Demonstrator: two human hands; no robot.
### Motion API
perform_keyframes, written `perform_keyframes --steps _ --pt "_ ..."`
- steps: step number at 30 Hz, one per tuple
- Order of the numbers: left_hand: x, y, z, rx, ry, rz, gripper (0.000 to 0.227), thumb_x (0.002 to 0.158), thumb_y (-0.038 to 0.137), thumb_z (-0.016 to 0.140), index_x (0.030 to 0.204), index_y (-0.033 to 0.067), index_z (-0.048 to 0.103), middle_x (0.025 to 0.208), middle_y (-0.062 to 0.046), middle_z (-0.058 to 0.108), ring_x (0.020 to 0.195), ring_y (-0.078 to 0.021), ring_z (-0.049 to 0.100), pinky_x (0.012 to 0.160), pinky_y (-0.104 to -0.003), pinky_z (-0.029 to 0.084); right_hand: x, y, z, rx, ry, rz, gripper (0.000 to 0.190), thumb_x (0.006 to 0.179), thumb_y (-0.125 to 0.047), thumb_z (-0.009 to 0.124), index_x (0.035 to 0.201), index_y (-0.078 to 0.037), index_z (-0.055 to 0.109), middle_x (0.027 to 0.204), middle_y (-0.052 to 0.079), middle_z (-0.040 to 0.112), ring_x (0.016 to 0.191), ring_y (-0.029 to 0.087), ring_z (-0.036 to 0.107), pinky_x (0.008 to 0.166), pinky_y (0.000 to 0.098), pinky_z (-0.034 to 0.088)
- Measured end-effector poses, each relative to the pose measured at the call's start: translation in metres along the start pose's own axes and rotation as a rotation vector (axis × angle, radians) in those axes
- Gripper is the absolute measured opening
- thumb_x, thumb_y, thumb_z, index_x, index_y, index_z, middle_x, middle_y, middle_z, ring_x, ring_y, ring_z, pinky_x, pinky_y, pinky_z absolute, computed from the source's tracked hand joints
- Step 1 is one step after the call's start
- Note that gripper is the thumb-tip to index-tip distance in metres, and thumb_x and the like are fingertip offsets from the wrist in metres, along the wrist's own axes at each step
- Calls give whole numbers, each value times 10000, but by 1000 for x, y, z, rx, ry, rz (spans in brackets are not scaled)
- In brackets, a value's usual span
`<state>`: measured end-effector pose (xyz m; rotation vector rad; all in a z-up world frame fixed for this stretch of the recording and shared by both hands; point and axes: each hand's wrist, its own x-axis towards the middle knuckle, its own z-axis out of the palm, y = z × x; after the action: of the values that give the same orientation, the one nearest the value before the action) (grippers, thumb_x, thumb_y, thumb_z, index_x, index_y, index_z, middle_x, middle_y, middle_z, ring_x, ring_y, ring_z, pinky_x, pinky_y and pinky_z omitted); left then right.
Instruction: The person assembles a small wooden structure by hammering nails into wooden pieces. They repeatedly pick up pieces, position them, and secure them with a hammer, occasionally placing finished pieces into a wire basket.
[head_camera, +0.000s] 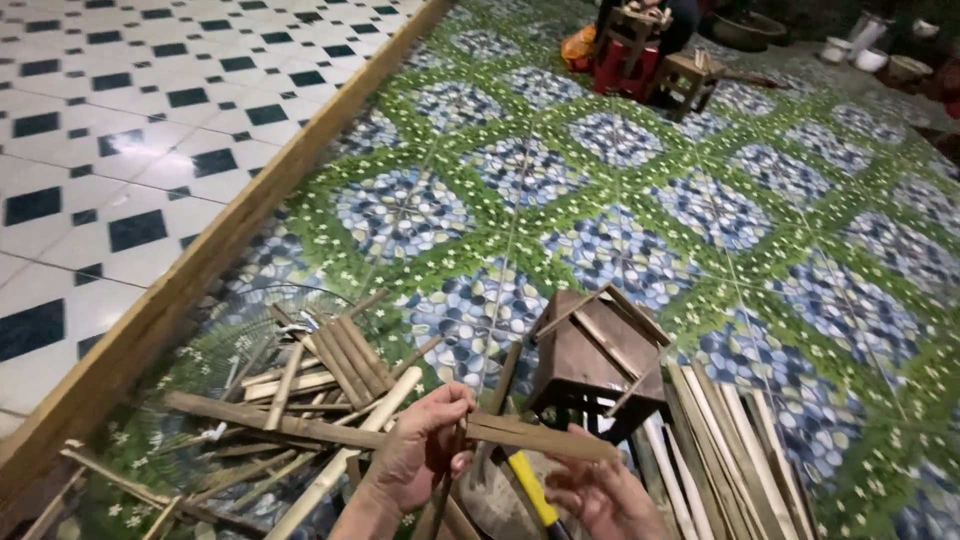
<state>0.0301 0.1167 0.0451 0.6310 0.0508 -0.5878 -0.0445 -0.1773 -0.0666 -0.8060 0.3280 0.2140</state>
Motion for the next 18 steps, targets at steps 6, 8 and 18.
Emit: perform_keyframes --steps 6,8,18 --pt "1 -9 -2 113 -40 -119 77 983 55 622 1028 -7 611 771 -109 636 527 -142 492 487 -275 439 -25 -20 40 73 83 -145 330 1063 -128 406 1319 38 533 941 234 596 810 296 612 726 430 559" --pt "1 -11 -1 158 1 -134 115 955 31 654 1055 -15 621 764 -100 619 532 -133 497 472 -267 448 -26 -23 41 40 118 -170 285 1066 -110 397 1280 27 527 886 246 604 762 308 627 713 427 581" --pt "6 -21 -9 228 -5 -67 204 859 48 780 1003 -42 666 776 -126 683 598 -182 620 548 -298 546 -33 -26 47 52 180 -260 241 1014 -88 468 1220 19 531 871 207 603 722 267 637 655 410 576"
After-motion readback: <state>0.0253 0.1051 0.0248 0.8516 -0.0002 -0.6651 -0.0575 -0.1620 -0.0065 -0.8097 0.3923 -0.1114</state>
